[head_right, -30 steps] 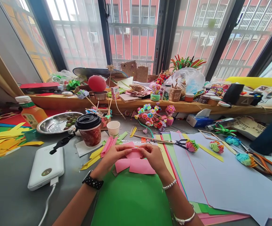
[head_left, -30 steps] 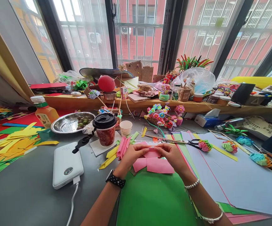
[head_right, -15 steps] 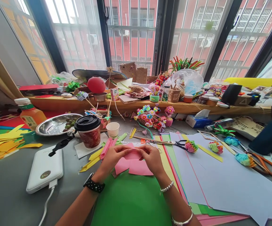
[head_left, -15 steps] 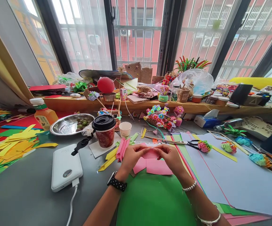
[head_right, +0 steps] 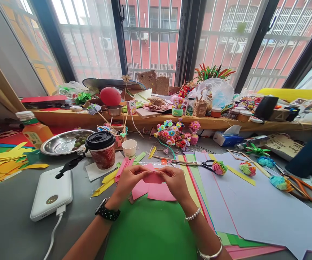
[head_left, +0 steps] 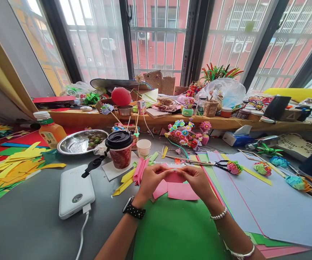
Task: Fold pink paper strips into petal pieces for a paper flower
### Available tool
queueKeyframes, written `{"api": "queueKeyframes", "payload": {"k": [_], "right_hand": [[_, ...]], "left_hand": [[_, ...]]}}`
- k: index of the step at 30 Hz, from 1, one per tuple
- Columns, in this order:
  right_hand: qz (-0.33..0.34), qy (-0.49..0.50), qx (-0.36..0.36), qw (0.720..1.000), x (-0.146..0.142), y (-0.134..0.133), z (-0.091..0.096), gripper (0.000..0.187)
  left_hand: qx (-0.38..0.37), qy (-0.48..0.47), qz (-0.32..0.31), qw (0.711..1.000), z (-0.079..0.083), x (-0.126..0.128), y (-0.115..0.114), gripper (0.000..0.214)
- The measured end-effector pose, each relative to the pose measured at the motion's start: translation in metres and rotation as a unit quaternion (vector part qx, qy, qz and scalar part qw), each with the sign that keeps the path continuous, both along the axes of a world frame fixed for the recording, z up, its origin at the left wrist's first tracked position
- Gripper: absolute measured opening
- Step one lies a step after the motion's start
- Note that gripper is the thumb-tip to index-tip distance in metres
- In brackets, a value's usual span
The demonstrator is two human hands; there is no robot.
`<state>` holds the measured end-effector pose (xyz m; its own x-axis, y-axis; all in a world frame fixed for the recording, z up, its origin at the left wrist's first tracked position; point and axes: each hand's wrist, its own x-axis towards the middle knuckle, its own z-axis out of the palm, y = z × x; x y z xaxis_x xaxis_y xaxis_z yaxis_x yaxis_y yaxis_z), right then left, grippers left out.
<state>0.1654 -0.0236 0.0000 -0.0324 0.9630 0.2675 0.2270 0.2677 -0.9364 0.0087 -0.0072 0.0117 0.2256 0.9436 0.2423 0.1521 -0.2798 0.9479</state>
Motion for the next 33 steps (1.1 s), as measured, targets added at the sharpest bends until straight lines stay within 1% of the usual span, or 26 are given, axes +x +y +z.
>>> {"api": "queueKeyframes", "payload": {"k": [7,12,17,20,23,26,28,30,31,33], "right_hand": [[-0.007,0.044,-0.019,0.999,0.0063,0.0045,0.0018,0.023],[-0.01,0.06,-0.013,0.998,0.0055,0.0041,0.0027,0.022],[-0.031,0.069,-0.023,0.997,0.005,0.0054,0.0,0.024],[-0.042,0.076,-0.033,0.996,0.0062,0.0065,-0.0016,0.025],[-0.024,0.071,-0.027,0.997,0.0069,0.0071,-0.0025,0.027],[-0.019,0.047,-0.009,0.999,0.0067,0.0068,-0.0032,0.028],[-0.05,0.003,0.013,0.999,0.0066,0.006,-0.003,0.028],[-0.081,-0.063,0.047,0.994,0.0062,0.0047,-0.0018,0.027],[-0.084,-0.098,0.065,0.99,0.0058,0.0039,-0.0009,0.026],[-0.067,-0.152,0.092,0.982,0.0041,0.002,0.001,0.023]], "left_hand": [[-0.053,-0.029,0.028,0.998,0.0018,-0.0001,0.0031,0.019],[-0.044,-0.018,0.041,0.998,0.0027,-0.0009,0.0031,0.021],[-0.011,0.002,0.035,0.999,-0.0028,-0.0015,0.0042,0.024],[-0.005,0.002,0.032,0.999,-0.0048,-0.0021,0.0052,0.024],[-0.019,-0.005,0.044,0.999,-0.0036,-0.0028,0.0059,0.024],[-0.026,-0.007,0.053,0.998,-0.0007,-0.003,0.0056,0.024],[-0.022,-0.001,0.045,0.999,0.0008,-0.003,0.0049,0.024],[-0.019,0.022,0.014,0.999,0.0012,-0.0031,0.0042,0.022],[-0.014,0.039,-0.006,0.999,0.0009,-0.0034,0.004,0.021],[0.002,0.076,-0.042,0.996,-0.0008,-0.0041,0.0041,0.018]]}}
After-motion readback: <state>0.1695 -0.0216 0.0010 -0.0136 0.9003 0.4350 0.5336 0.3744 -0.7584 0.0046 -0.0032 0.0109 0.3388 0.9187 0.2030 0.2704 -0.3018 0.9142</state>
